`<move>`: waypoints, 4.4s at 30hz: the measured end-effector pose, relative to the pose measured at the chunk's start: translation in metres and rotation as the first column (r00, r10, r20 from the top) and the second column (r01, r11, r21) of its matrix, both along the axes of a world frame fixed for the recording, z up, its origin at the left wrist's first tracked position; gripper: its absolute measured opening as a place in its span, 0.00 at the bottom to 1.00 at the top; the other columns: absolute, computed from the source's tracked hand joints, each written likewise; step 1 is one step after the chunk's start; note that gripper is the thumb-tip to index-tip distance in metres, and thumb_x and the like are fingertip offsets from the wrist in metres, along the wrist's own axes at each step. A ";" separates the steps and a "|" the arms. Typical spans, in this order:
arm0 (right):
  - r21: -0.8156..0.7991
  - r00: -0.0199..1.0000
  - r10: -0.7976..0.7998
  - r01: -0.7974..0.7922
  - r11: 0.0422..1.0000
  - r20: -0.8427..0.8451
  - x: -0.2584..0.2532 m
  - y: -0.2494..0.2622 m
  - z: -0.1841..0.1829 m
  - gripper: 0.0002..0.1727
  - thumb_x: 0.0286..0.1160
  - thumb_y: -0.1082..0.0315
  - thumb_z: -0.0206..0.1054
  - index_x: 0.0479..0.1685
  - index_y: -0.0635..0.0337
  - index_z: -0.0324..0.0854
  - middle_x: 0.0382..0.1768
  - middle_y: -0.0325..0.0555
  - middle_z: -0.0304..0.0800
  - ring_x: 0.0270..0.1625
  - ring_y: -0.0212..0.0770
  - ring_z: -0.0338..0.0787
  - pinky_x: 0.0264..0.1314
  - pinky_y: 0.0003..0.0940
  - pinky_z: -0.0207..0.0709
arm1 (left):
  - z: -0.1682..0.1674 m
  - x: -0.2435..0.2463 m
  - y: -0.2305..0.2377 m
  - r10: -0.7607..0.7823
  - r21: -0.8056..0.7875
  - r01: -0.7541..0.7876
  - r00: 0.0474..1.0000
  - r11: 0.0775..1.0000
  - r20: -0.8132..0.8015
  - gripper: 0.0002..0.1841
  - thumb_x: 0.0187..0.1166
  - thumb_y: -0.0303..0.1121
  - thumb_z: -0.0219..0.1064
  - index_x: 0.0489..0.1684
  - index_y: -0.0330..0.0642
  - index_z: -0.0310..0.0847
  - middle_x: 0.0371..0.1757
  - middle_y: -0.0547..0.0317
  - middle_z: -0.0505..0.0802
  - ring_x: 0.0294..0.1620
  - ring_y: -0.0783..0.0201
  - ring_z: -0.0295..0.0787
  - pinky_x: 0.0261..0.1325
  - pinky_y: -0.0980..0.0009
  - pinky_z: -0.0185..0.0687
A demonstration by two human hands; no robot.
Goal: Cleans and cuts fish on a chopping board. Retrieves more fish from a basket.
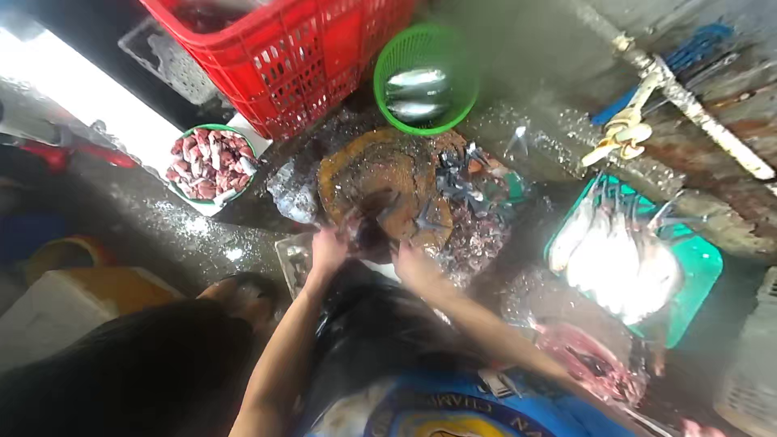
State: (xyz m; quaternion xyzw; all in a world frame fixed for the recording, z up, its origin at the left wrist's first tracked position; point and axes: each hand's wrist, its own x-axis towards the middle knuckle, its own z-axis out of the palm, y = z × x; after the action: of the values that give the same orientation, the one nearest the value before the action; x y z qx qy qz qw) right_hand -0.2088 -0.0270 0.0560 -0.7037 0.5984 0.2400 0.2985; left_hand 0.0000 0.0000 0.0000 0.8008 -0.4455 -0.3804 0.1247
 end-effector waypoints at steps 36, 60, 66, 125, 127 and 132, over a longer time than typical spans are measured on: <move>-0.038 0.999 -0.031 0.032 0.999 0.020 -0.012 0.003 -0.027 0.31 0.92 0.53 0.50 0.85 0.67 0.57 0.56 0.68 0.89 0.61 0.69 0.91 0.59 0.66 0.84 | -0.002 -0.033 0.007 -0.225 0.091 0.232 0.971 0.968 -0.080 0.18 0.74 0.35 0.69 0.60 0.37 0.86 0.53 0.39 0.93 0.58 0.42 0.91 0.64 0.39 0.83; -0.620 0.729 0.133 0.453 0.640 0.671 -0.066 0.013 -0.012 0.22 0.81 0.60 0.67 0.66 0.67 0.80 0.57 0.60 0.88 0.58 0.53 0.91 0.62 0.48 0.88 | 0.036 -0.046 0.003 0.208 -0.173 -0.592 0.520 0.787 -0.829 0.19 0.55 0.09 0.67 0.43 0.36 0.82 0.38 0.56 0.94 0.39 0.62 0.93 0.44 0.61 0.92; -0.334 0.617 -0.013 0.443 0.832 0.787 -0.008 -0.005 -0.011 0.33 0.79 0.48 0.72 0.75 0.63 0.77 0.65 0.56 0.88 0.62 0.49 0.92 0.67 0.49 0.87 | 0.018 -0.056 0.005 0.135 -0.232 -0.503 0.591 0.833 -0.795 0.16 0.56 0.11 0.65 0.43 0.33 0.84 0.38 0.51 0.93 0.39 0.60 0.91 0.42 0.59 0.90; -0.379 0.740 0.195 0.087 0.921 0.644 0.007 -0.020 -0.018 0.24 0.80 0.58 0.70 0.72 0.57 0.82 0.61 0.51 0.92 0.41 0.42 0.95 0.46 0.42 0.91 | 0.015 0.130 -0.009 0.547 -0.256 -0.778 0.596 0.574 -0.587 0.23 0.93 0.46 0.55 0.59 0.31 0.83 0.37 0.47 0.93 0.33 0.58 0.92 0.43 0.56 0.92; -0.347 0.753 0.151 0.109 0.931 0.641 -0.005 -0.020 -0.024 0.23 0.81 0.59 0.69 0.72 0.57 0.82 0.61 0.49 0.93 0.42 0.43 0.95 0.48 0.45 0.91 | 0.021 0.182 -0.009 0.670 -0.381 -0.790 0.611 0.480 -0.423 0.26 0.93 0.47 0.52 0.54 0.29 0.84 0.37 0.44 0.94 0.34 0.54 0.94 0.46 0.51 0.93; -0.326 0.787 0.092 0.143 0.935 0.611 -0.025 -0.020 -0.031 0.22 0.81 0.60 0.68 0.72 0.57 0.82 0.62 0.47 0.93 0.43 0.43 0.96 0.49 0.47 0.91 | 0.017 0.250 -0.014 0.839 -0.287 -0.821 0.536 0.493 -0.093 0.25 0.85 0.49 0.64 0.64 0.34 0.81 0.45 0.43 0.95 0.39 0.51 0.97 0.48 0.50 0.94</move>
State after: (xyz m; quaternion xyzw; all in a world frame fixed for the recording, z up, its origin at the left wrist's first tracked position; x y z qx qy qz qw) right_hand -0.2334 -0.0473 0.0246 -0.7767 0.5109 -0.1190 0.3486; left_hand 0.2505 -0.0138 0.0169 0.8982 -0.0606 -0.1782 0.3972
